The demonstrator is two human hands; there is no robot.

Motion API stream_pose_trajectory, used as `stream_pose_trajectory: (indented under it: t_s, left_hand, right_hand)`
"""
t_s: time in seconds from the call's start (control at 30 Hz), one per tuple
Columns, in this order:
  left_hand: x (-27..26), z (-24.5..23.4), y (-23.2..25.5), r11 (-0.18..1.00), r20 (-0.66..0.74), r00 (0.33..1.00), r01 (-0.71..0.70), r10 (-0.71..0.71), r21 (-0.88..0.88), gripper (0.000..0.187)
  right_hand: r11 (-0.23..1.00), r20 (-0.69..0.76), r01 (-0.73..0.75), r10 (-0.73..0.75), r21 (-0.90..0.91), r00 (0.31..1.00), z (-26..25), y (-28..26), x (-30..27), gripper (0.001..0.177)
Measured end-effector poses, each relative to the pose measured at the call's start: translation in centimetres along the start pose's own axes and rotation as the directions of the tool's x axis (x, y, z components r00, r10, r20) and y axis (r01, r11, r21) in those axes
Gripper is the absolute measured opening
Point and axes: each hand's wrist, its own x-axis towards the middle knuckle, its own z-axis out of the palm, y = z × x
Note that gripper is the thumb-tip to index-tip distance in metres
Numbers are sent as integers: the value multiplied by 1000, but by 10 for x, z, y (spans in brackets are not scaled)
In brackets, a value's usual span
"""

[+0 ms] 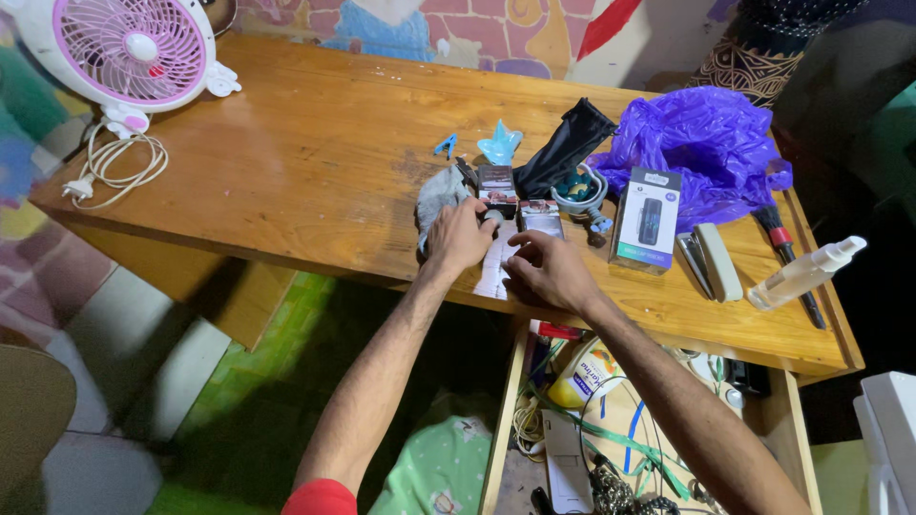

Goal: The person removes various items from a cluttered wooden drawer and places them on the desk surface. Items handled include a purple plastic bag, a face mask, a small black pouch, a screwdriver, a stapler, a box, a black pouch, a bottle of lotion, and a perfume bottle. The person continues to remove items one by one, including jewelry and small boxes, arranging them on the desk.

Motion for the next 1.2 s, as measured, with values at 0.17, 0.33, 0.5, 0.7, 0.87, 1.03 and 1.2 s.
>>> stream_pose_trajectory:
  t_s: [0.17,0.33,0.5,0.7,0.87,1.03,1.2]
  left_hand:
    - [10,-5,5,995,63,993,95,-95,-1,37]
    - [11,-7,8,988,57,987,152,-150,-39,36]
    - [8,-8,8,992,3,993,122,-122,-26,35]
    - [-6,-23,21,997,-29,996,79,-80,-28,32]
    - [-46,-28,47,986,-155,974,-169,167,0,20]
    - [-106,-9,72,940,-125,933,-342,337,-17,20]
    - [-168,35,86,928,80,926,-360,368,-94,20]
  right_hand:
    - [1000,-6,-6,6,-2,1000,-5,3,-3,36]
    - [999,-18,-2,1,-50,1000,-12,5,-9,37]
    - [997,-36,35,-38,-70,999,-20,9,-17,31]
    - [997,-34,48,-51,-67,998,-36,15,-39,33]
    - [996,8,24,-24,-85,1000,-46,18,-70,34]
    - [995,32,57,-55,-86,998,-53,28,-110,33]
    - [993,27,40,-37,-110,999,-57,46,-149,32]
